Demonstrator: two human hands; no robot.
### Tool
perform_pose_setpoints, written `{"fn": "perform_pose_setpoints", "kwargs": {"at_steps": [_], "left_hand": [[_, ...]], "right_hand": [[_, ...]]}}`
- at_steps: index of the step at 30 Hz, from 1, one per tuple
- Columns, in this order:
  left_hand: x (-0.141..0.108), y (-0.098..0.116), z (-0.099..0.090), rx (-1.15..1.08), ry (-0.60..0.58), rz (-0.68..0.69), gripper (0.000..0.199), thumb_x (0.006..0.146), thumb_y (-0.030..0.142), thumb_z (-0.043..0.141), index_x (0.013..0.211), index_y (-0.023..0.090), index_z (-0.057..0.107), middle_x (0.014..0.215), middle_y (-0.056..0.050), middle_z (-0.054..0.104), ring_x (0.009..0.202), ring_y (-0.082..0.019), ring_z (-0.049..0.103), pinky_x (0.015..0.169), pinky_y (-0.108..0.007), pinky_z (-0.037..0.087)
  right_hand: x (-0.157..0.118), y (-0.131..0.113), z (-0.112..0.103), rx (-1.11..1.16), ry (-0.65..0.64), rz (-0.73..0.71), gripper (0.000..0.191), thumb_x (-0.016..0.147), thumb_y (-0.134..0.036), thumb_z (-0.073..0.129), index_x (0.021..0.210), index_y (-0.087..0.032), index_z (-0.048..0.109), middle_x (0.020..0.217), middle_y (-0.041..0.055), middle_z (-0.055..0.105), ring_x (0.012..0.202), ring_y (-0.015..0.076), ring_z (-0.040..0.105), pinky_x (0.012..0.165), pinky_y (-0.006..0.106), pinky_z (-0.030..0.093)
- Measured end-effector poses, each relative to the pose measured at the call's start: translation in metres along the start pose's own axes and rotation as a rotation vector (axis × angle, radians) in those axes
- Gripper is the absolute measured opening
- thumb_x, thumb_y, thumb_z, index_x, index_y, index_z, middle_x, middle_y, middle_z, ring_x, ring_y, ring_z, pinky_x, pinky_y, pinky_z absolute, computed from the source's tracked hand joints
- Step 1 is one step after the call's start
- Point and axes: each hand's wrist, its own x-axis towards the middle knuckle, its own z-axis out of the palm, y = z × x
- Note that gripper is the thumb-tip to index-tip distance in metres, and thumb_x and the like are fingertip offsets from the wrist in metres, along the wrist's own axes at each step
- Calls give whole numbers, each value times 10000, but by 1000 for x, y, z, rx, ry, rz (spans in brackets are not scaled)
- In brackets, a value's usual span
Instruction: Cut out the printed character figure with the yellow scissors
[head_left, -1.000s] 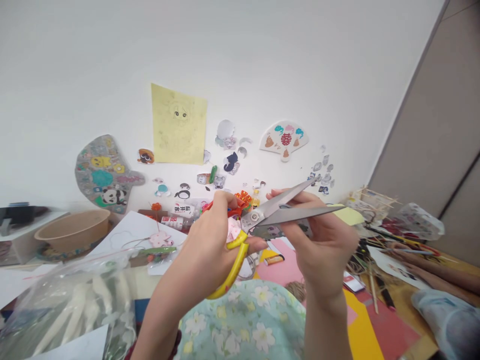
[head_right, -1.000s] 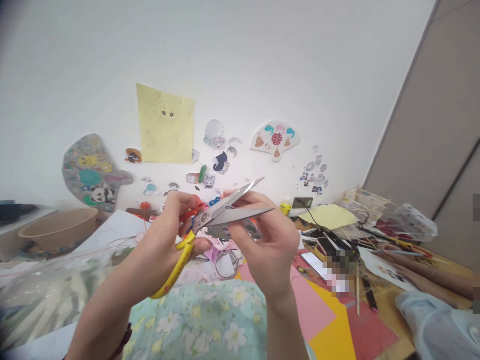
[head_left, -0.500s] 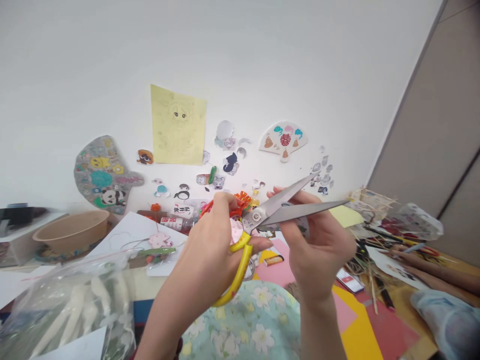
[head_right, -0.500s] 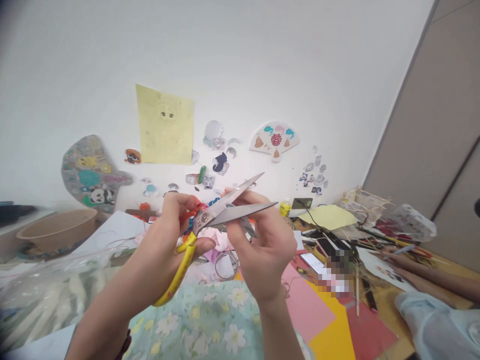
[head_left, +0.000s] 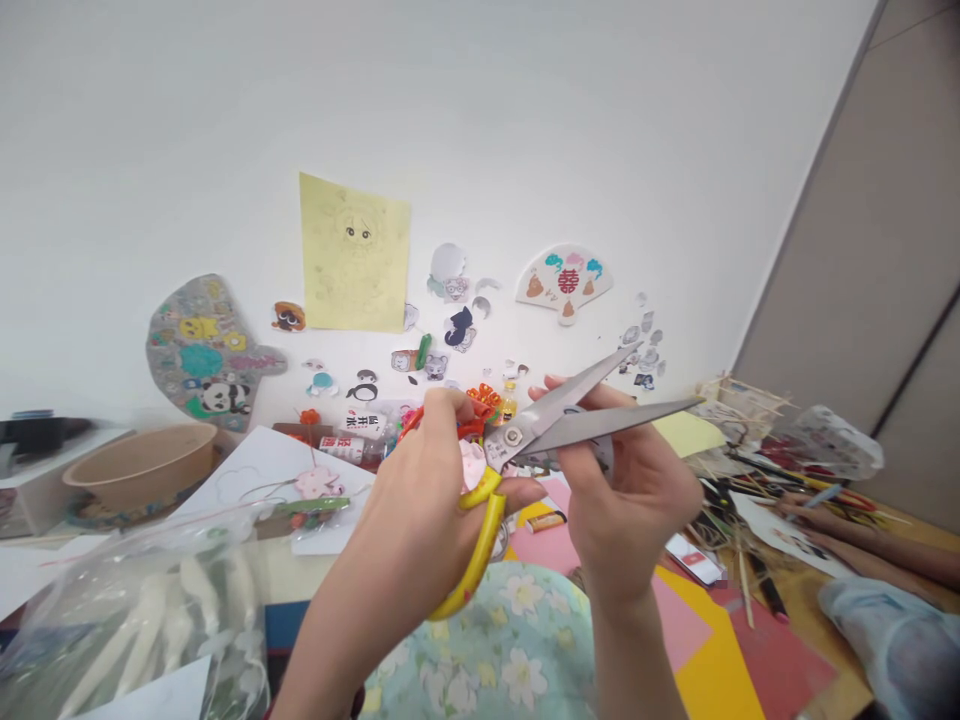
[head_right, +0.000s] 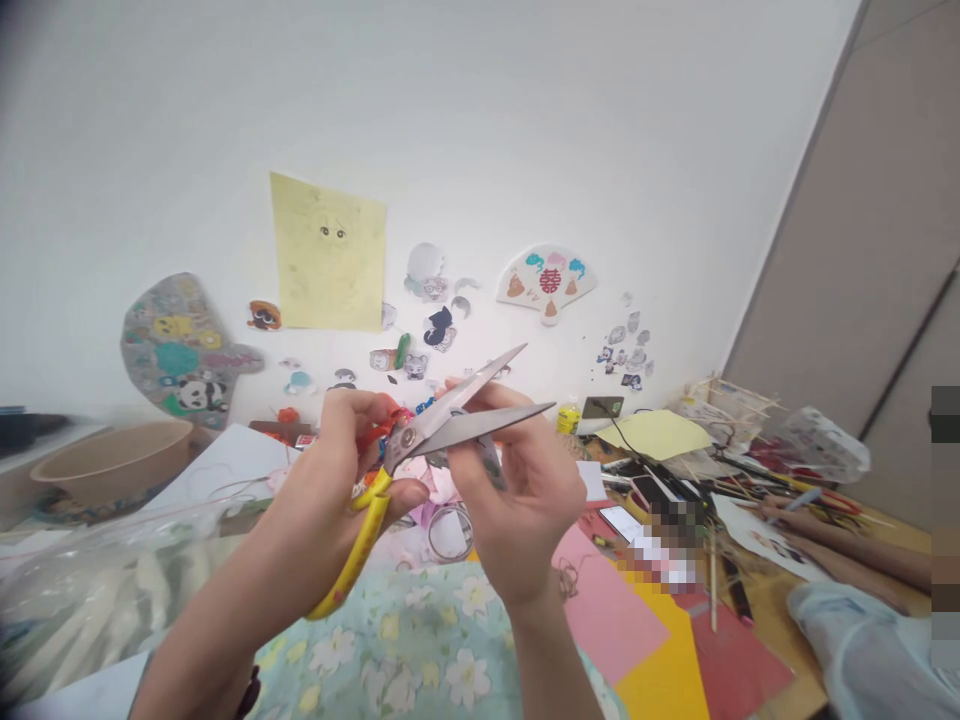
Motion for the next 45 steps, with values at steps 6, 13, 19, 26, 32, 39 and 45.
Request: {"fn": "perform_pose_setpoints", "kwargs": {"at_steps": [6,13,19,26,32,39,45], "left_hand": [[1,1,0,10,16,-11,517,817,439,638,1203,276,336,1167,-132,579,1049,-360,569,805,-494,471],[1,-2,1,-98,-36,18,565,827,406,696,1219,270,313,1239,-131,504,1099,-312,530,891,-478,462],[2,-1,-4,-441,-73,51,426,930,475,630,1129,269,315,1094,-60,558,838,-170,571,674,-286,464],[1,13,-2,-667,113,37,374,926,406,683,1047,276,353,1008,-6,656,757,-119,587,648,-247,476],[0,12,2,-710,138,130,338,902,264,717,1027,266,403,887,36,661,708,-97,620,666,-246,523],[1,12,-2,-545,209,87,328,894,246,720,1011,259,414,837,31,685,709,-107,635,635,-241,504],[2,13,-6,-574,197,53,363,896,280,723,988,266,372,867,28,699,692,-100,594,622,-240,483]], "right_hand": [[1,2,-1,68,-18,63,311,815,-28,681,1001,-249,794,976,5,791,926,191,750,791,308,625],[3,5,-3,125,-28,42,194,863,-75,675,845,-247,762,961,1,785,916,173,736,777,290,600],[9,1,-9,90,-113,76,167,891,-107,672,877,-241,770,908,-8,776,864,142,724,774,256,587],[12,-7,-25,0,-362,283,82,882,-188,724,815,-219,759,725,-10,756,610,134,687,565,242,567],[16,-12,-27,-76,-556,328,79,840,-169,745,771,-208,736,663,-29,706,584,108,636,531,203,522],[17,-3,-26,23,-575,548,58,813,-259,802,803,-212,770,667,-9,711,570,120,637,481,199,512],[17,3,-25,33,-473,614,119,765,-294,847,811,-203,787,700,9,708,593,130,629,498,217,523]]}}
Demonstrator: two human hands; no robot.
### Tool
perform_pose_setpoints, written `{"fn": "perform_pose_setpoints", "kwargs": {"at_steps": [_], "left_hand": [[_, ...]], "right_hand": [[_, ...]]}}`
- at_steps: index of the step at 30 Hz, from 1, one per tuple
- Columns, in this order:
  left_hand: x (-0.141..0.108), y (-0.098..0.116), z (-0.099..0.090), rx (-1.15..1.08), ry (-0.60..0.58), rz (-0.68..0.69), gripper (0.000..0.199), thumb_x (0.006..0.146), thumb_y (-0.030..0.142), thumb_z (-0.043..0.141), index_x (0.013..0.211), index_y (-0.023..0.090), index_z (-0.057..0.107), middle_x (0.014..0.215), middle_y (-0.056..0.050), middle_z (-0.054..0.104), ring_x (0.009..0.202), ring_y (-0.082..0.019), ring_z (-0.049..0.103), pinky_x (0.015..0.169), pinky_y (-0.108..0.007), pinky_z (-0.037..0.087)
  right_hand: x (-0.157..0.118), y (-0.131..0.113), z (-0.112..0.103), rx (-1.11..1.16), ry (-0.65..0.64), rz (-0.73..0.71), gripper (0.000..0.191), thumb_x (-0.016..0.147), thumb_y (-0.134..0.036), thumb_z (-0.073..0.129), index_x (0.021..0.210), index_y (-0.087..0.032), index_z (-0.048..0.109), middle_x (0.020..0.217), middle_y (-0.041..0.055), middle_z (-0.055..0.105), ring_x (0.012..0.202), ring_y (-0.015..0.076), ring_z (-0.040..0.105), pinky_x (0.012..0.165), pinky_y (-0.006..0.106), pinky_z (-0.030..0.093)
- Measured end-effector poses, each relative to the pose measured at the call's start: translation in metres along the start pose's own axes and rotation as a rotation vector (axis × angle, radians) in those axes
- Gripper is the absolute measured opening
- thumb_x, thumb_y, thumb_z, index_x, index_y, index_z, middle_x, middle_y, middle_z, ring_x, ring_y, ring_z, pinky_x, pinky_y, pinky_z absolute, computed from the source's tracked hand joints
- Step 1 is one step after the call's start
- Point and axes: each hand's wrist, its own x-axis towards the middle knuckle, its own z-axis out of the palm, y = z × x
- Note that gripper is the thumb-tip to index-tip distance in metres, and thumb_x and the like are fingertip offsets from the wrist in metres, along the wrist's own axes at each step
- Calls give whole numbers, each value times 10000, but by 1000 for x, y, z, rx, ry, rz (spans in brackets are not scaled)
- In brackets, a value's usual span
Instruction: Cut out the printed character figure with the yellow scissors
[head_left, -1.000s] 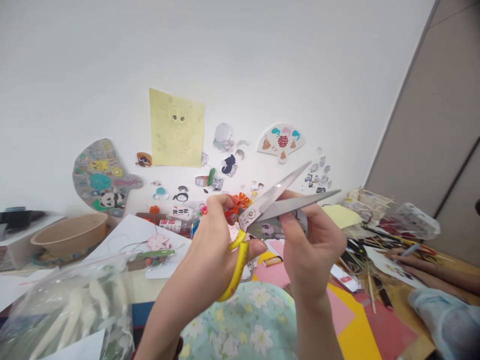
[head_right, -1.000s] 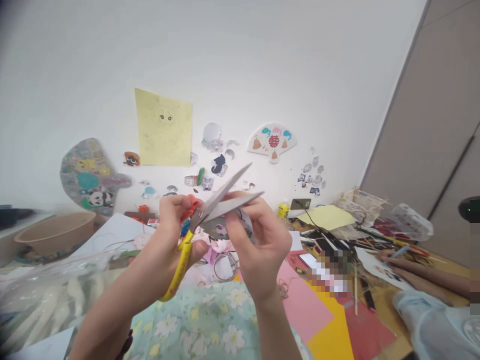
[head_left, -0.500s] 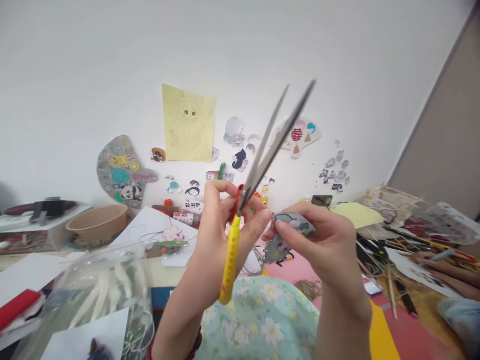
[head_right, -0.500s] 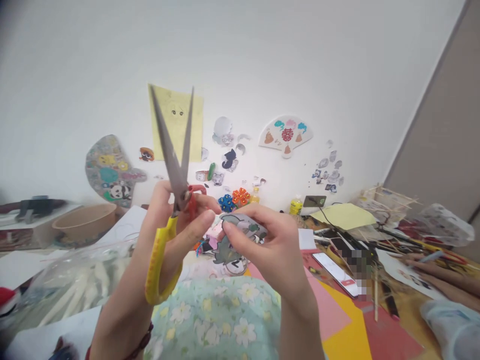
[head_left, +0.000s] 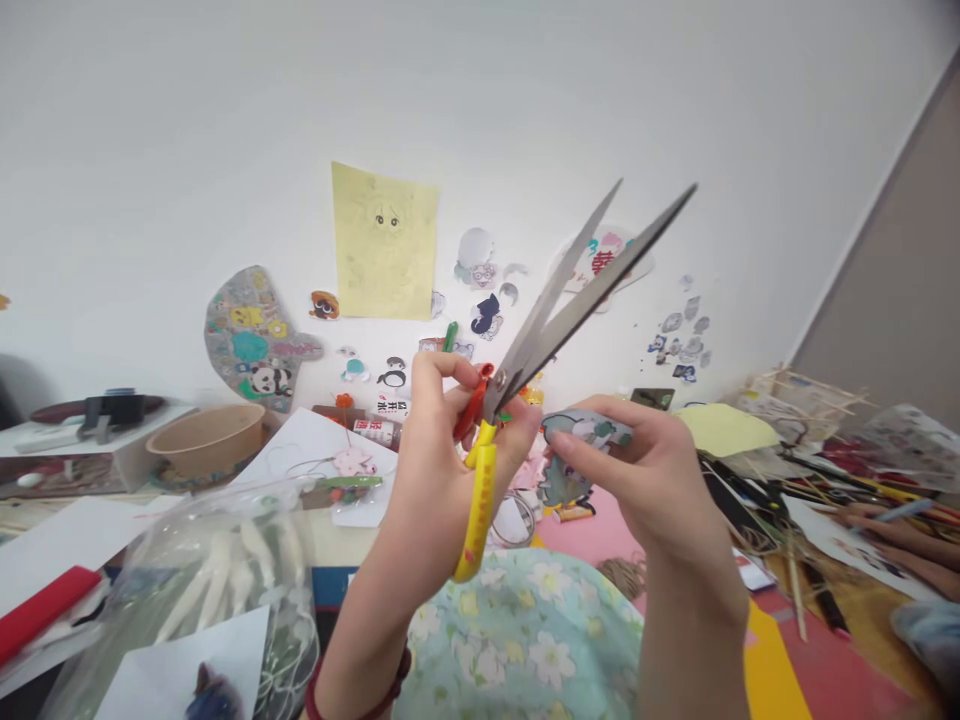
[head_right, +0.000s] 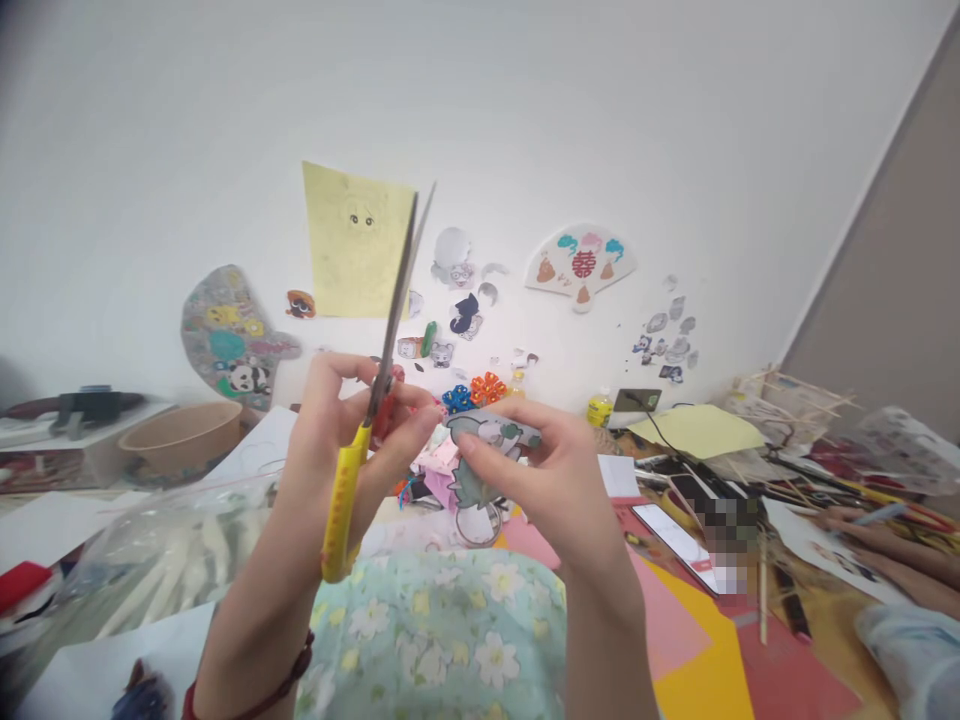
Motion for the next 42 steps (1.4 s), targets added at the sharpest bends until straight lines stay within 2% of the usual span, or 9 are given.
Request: {"fn": "perform_pose_setpoints", "kwargs": {"at_steps": [7,11,17,22,25,29,34,38,42], "left_hand": [[3,-9,-2,12,-63,44,381,877,237,727,966,269,358,832,42,670,728,-114,634,606,-232,468],[4,-13,5,18,71,89,388,868,275,742,983,264,371,781,51,649,665,-103,589,587,-235,454],[4,-15,26,-191,426,211,387,856,185,737,1005,256,387,796,65,628,708,-86,607,693,-250,488],[2,-17,39,-293,559,211,370,881,204,715,1002,263,371,827,64,610,687,-85,624,701,-258,515],[1,-20,44,-322,545,166,381,883,223,721,1009,268,364,847,61,607,695,-84,631,684,-245,515],[-2,-22,51,-350,492,164,383,881,183,700,1018,273,354,851,64,593,677,-70,610,688,-240,509],[-2,-22,54,-334,449,172,373,890,160,668,1006,274,332,850,66,586,637,-64,573,682,-246,501],[5,-30,37,-167,300,215,357,928,293,665,1020,277,320,852,56,539,681,-86,544,674,-249,473],[11,-36,3,142,49,265,335,968,432,571,1094,267,308,1015,-12,460,892,-146,515,807,-308,463]], "right_hand": [[0,-1,0,-66,-91,36,101,781,-289,825,786,-198,781,697,5,686,603,116,586,466,193,452],[6,9,-2,136,-90,38,336,713,-317,882,1018,-232,770,896,32,743,705,148,662,559,231,547],[17,23,-1,403,-195,13,744,659,-492,891,1310,-251,623,1145,112,737,838,232,722,655,345,614],[18,33,24,352,-193,-11,450,693,-494,869,1018,-223,717,963,85,771,823,238,726,697,368,626],[16,36,44,371,3,-35,314,738,-398,852,946,-196,731,944,83,781,869,244,732,785,405,632],[12,33,52,375,251,-112,166,757,-301,838,809,-184,732,758,23,746,673,171,683,623,305,605],[11,26,44,325,300,-154,118,753,-238,835,812,-182,750,773,23,764,688,171,701,635,296,611],[12,21,34,331,320,-205,70,787,-198,813,756,-191,751,679,-13,719,592,123,648,572,250,582],[9,14,19,333,407,-271,68,794,-190,814,775,-203,750,684,-25,706,589,122,655,583,261,592]]}}
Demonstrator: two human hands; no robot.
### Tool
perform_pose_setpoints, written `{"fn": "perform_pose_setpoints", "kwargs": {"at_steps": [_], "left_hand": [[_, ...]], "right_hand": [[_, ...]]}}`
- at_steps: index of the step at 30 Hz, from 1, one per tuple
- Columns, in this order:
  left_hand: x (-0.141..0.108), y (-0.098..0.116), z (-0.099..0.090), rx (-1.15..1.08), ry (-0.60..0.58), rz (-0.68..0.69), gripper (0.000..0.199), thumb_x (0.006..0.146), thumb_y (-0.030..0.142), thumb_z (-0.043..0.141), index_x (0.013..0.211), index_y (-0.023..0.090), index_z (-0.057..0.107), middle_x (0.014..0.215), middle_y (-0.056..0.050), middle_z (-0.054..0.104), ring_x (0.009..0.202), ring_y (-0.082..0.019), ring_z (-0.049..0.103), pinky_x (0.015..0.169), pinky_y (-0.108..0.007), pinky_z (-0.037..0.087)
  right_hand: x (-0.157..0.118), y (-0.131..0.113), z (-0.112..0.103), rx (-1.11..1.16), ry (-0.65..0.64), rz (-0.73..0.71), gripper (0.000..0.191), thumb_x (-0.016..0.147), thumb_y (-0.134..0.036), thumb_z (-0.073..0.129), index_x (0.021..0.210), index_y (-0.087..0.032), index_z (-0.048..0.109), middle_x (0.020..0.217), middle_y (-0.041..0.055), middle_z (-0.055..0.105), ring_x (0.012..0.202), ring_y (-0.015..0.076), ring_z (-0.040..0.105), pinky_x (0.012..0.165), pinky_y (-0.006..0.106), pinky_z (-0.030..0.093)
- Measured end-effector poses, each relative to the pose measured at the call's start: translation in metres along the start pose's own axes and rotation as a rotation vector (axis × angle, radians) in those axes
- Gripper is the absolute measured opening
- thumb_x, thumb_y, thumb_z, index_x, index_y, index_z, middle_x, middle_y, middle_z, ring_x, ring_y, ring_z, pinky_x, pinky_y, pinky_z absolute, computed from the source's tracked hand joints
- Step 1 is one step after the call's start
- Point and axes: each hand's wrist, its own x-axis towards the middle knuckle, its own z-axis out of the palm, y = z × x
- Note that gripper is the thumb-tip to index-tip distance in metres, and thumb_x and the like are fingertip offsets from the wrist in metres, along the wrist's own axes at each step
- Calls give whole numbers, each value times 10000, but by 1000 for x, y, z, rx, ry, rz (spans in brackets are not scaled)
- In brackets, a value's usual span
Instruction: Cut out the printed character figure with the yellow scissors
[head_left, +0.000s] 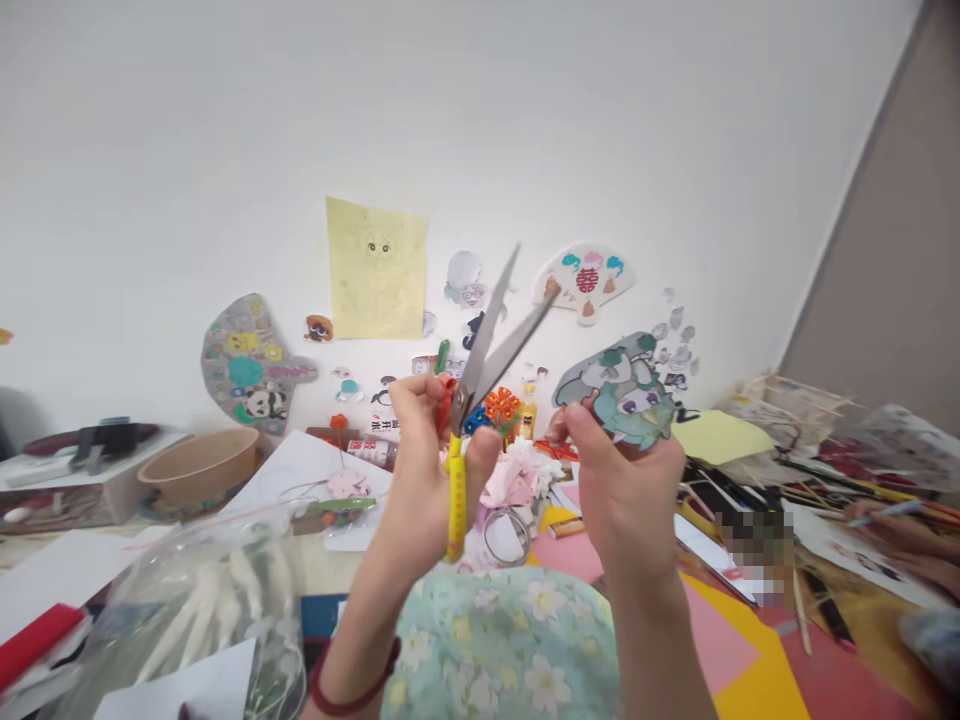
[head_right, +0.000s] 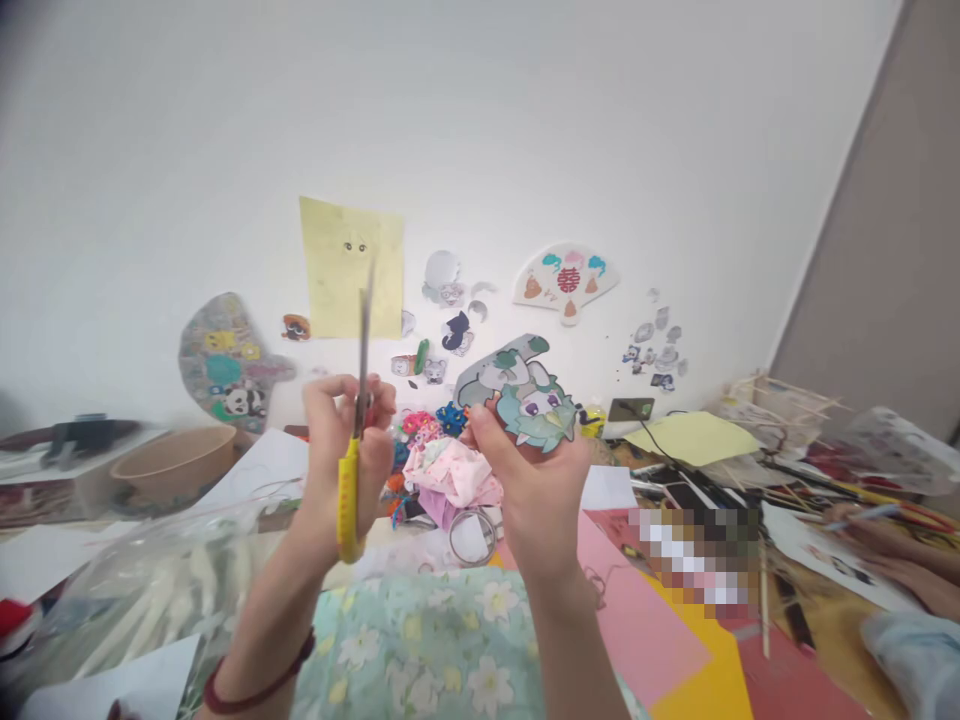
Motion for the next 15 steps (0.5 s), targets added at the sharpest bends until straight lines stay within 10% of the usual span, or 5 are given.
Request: {"fn": "perform_pose_setpoints", "kwargs": {"at_steps": [6,15], "left_hand": [[2,7,-24,370,-366,-194,478,874,447,639,1154,254,303,1086,-46,476,893,-209,508,798,-380,431],[-2,18,-3,346,-394,-336,453,861,409,602,1190,271,322,1126,-94,573,988,-298,572,831,-447,443]], "right_hand": [[2,-7,-8,-66,93,-120,123,791,-213,822,893,-228,755,846,1,779,826,189,759,843,381,644],[-3,-2,4,49,71,-113,149,762,-199,836,900,-211,780,929,39,811,866,253,789,818,421,678]]}}
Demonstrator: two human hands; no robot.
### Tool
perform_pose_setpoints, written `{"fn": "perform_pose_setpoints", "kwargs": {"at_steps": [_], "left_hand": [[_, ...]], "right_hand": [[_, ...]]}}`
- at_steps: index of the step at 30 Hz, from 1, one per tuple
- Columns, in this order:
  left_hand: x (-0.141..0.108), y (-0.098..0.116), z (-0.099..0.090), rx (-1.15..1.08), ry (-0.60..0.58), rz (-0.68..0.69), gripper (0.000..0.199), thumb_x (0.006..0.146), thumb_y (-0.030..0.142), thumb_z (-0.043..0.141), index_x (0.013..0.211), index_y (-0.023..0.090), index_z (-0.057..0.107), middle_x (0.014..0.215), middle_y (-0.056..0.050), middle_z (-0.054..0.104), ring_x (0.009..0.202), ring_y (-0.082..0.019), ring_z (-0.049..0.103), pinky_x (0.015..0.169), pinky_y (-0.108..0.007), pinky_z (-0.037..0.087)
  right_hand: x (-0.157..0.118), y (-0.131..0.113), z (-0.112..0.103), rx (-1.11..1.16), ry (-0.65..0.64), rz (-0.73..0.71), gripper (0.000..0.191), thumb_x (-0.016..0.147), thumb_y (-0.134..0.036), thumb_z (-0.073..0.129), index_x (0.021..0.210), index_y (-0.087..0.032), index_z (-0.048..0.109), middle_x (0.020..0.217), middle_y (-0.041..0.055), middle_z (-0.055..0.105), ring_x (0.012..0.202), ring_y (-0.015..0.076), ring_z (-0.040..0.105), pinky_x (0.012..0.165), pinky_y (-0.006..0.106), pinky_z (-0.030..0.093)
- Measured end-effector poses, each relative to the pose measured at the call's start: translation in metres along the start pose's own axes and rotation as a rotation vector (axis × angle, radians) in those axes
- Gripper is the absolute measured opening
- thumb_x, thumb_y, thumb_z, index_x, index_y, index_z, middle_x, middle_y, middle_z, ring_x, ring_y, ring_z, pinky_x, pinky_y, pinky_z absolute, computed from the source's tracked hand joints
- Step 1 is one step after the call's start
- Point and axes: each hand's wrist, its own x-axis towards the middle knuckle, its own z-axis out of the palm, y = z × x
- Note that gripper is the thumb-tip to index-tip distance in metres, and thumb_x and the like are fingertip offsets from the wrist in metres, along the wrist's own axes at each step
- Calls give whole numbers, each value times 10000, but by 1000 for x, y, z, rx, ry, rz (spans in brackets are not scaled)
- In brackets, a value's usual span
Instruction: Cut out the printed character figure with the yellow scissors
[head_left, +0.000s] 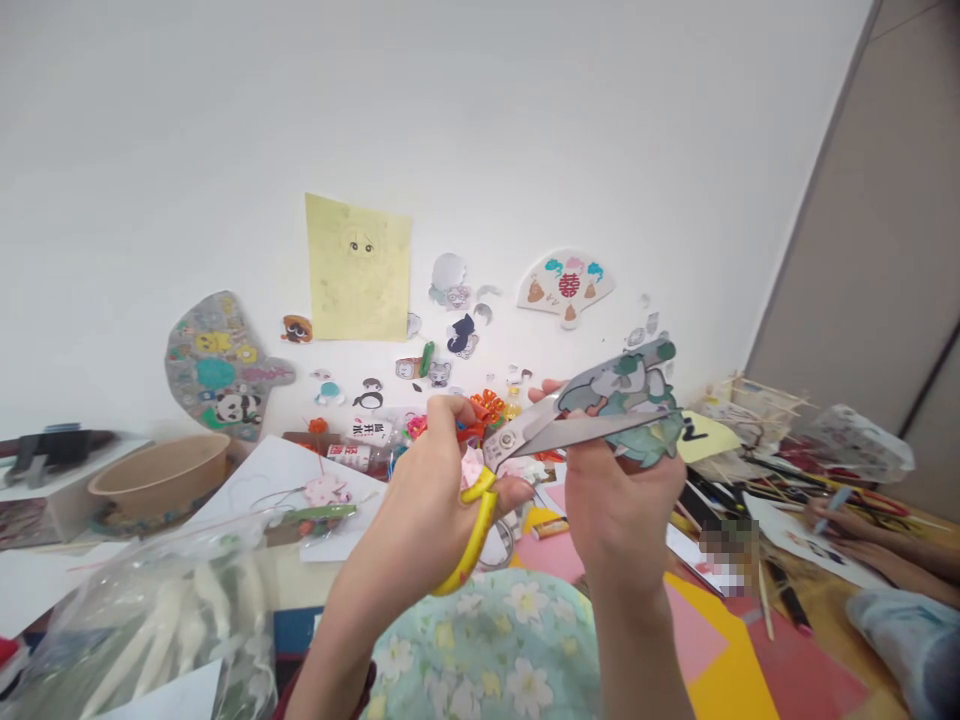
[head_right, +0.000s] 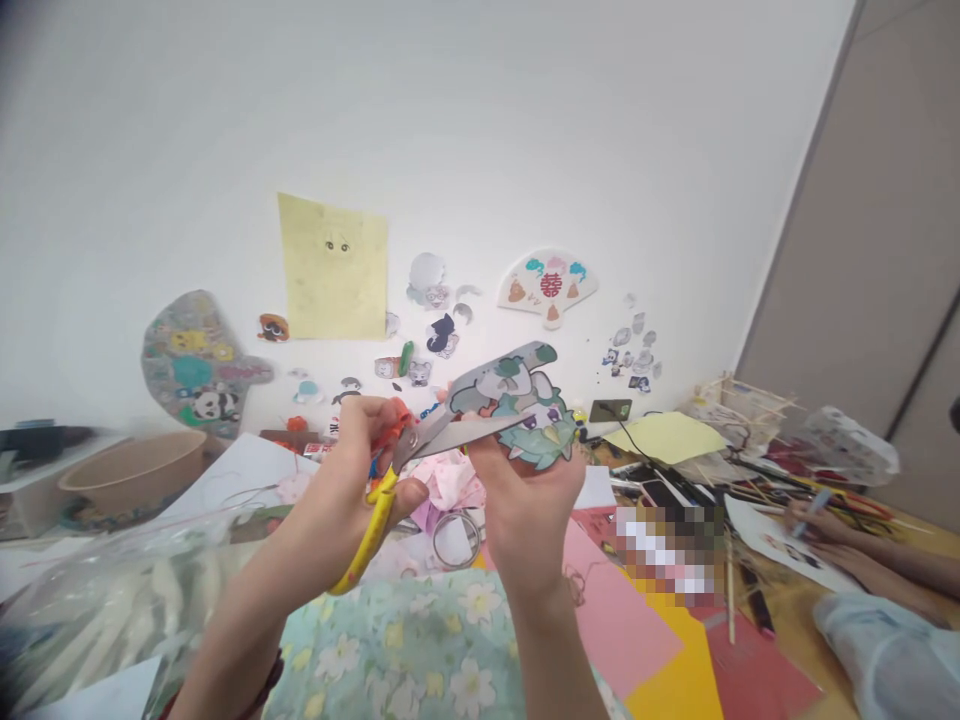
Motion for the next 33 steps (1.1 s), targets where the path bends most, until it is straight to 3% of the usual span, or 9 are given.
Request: {"fn": "perform_pose_setpoints", "kwargs": {"at_steps": [15,25,33], "left_hand": [[-6,9,1,-129,2,-12,521,825,479,694,1161,284,346,1175,-80,573,1057,-305,542,873,-451,432],[-9,10,0,-118,8,0,549,830,530,694,1170,274,347,1159,-88,551,1056,-306,529,931,-474,414],[-10,11,4,-153,13,31,537,844,558,697,1150,270,363,1141,-83,562,1006,-272,571,820,-377,467]], "right_hand": [[-4,-1,1,-74,2,-94,180,761,-142,811,922,-220,795,915,46,821,870,274,798,790,444,693],[-4,-3,7,-23,-17,-167,215,771,-69,771,913,-226,806,909,30,826,840,246,803,750,383,698],[-9,-10,10,38,66,-40,250,746,-92,818,943,-244,794,932,9,824,865,223,801,799,364,688]]}}
